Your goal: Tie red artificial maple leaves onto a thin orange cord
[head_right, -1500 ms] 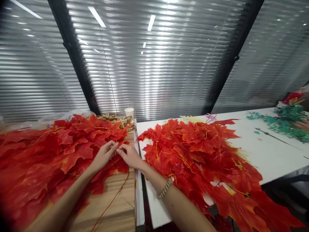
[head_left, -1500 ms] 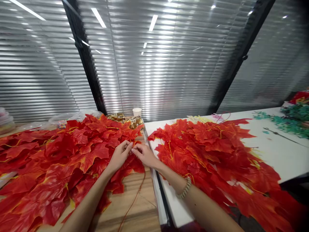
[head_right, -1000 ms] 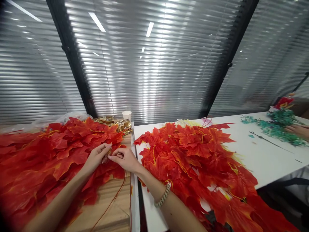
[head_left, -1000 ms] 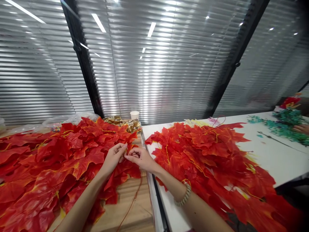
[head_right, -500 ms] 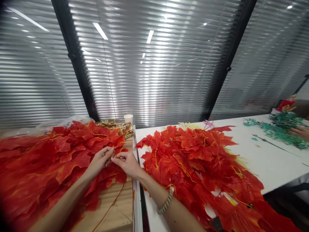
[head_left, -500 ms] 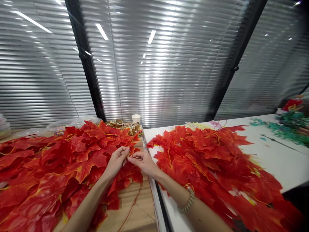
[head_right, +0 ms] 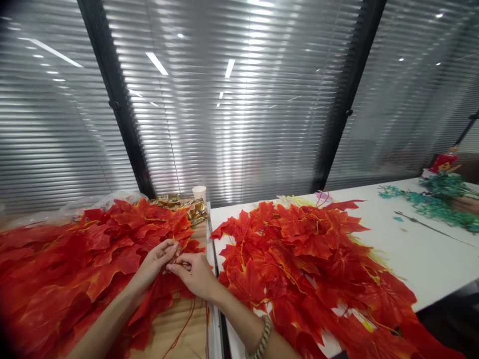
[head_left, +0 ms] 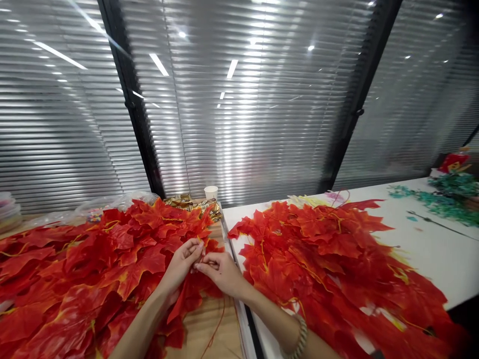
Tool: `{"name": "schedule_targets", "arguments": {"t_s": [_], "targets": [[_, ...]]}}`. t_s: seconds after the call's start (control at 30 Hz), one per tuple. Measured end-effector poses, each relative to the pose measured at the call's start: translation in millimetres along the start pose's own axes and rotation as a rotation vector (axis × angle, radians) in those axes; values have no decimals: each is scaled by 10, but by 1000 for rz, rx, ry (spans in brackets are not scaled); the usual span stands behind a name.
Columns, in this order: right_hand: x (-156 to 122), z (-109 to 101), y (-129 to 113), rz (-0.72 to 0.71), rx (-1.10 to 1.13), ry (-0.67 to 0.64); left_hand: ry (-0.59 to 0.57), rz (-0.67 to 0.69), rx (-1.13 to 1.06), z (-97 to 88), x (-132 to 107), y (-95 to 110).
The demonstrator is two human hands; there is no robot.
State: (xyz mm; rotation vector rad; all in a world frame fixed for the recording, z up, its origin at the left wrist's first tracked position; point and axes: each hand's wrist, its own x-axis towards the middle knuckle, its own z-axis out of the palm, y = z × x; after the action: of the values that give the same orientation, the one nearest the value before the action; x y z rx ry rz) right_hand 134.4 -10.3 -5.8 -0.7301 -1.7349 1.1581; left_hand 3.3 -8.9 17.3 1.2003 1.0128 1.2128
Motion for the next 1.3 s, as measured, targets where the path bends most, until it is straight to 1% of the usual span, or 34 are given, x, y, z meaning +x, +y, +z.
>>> {"name": "schedule_targets", "arguments": {"t_s": [0.17, 0.3, 0.37, 0.5, 0.67, 0.77, 0.9, 1.03, 1.17, 1.3], "targets": [[37, -10, 74, 1, -18, 88, 58, 49, -9, -63, 21, 37], [28, 5, 93, -15, -24, 44, 92, 40, -21, -97, 43, 42], [22, 2, 76, -33, -36, 51, 85, 30, -26, -96, 44, 32], [33, -28, 55, -50, -30, 104, 49, -14, -6, -77, 44, -5], [38, -39, 56, -49, -30, 115, 9, -50, 1, -67, 57, -42], [24, -21, 53, -56, -31, 112, 12, -49, -4, -71, 55, -52], [10, 2, 57, -42, -50, 151, 13, -37, -20, -58, 37, -75], [12, 7, 83, -25, -36, 193, -12, -52, -53, -9, 13, -115], [18, -3, 122, -6, -25, 234, 21, -69, -126, 19, -3, -144], [20, -10, 144, 21, -18, 252, 45, -90, -143, 9, -17, -147]]}}
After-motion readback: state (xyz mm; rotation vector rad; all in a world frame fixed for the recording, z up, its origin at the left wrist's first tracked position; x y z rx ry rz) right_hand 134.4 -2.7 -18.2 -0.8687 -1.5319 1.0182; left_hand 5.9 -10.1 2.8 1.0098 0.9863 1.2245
